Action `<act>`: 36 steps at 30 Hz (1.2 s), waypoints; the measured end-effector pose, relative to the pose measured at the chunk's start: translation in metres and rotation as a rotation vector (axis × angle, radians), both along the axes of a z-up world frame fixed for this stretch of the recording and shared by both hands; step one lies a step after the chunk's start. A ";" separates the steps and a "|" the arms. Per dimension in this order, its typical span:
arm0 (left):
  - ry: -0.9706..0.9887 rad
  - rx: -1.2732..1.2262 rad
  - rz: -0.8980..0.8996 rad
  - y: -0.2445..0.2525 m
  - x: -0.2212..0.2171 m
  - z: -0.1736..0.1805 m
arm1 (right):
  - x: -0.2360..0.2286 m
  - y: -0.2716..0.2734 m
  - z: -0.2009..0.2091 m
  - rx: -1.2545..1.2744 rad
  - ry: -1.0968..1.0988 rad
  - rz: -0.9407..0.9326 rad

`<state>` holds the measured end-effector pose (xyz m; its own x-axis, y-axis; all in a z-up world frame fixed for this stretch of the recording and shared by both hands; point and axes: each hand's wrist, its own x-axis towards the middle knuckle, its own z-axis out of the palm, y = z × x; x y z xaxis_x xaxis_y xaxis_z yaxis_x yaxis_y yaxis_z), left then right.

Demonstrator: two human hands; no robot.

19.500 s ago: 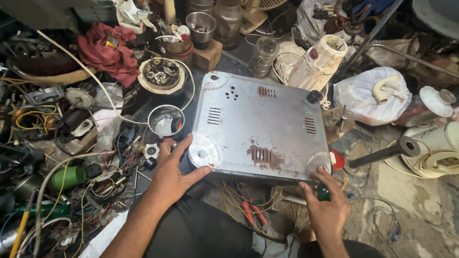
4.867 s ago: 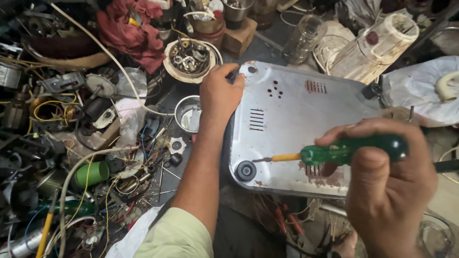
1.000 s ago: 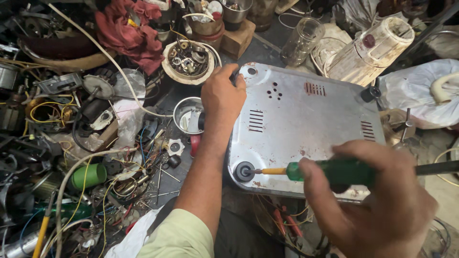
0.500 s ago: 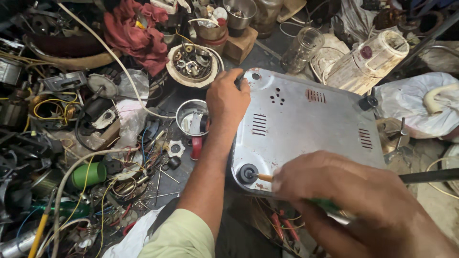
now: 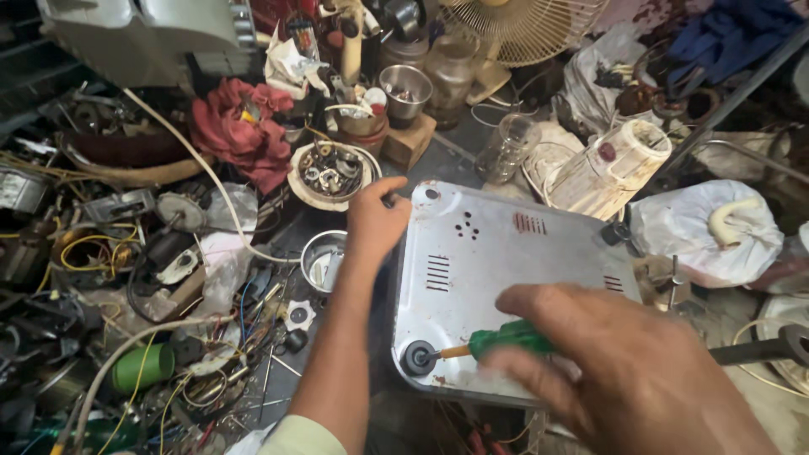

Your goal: The person repairs an appliance by removing the back panel with a screwdriver, handling a small black component, and then reattaching the panel and its feet by hand and with a screwdriver.

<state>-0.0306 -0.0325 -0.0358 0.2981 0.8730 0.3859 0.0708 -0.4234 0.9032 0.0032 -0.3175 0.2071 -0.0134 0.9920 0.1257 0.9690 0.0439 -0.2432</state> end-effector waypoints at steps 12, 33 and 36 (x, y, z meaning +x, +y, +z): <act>0.554 -0.265 -0.468 0.017 -0.011 0.058 | -0.025 -0.002 0.026 0.031 0.102 0.269; 0.421 -0.078 -0.068 -0.031 -0.029 0.028 | 0.273 -0.084 -0.172 0.115 0.207 -0.867; 0.488 -0.129 -0.094 -0.033 -0.031 0.039 | 0.297 -0.065 -0.184 0.052 0.207 -0.874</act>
<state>-0.0611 -0.0660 0.0027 0.4962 0.8651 0.0732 0.4642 -0.3356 0.8197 0.3003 -0.3827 0.0230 0.7714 0.6305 0.0865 0.5987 -0.6729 -0.4345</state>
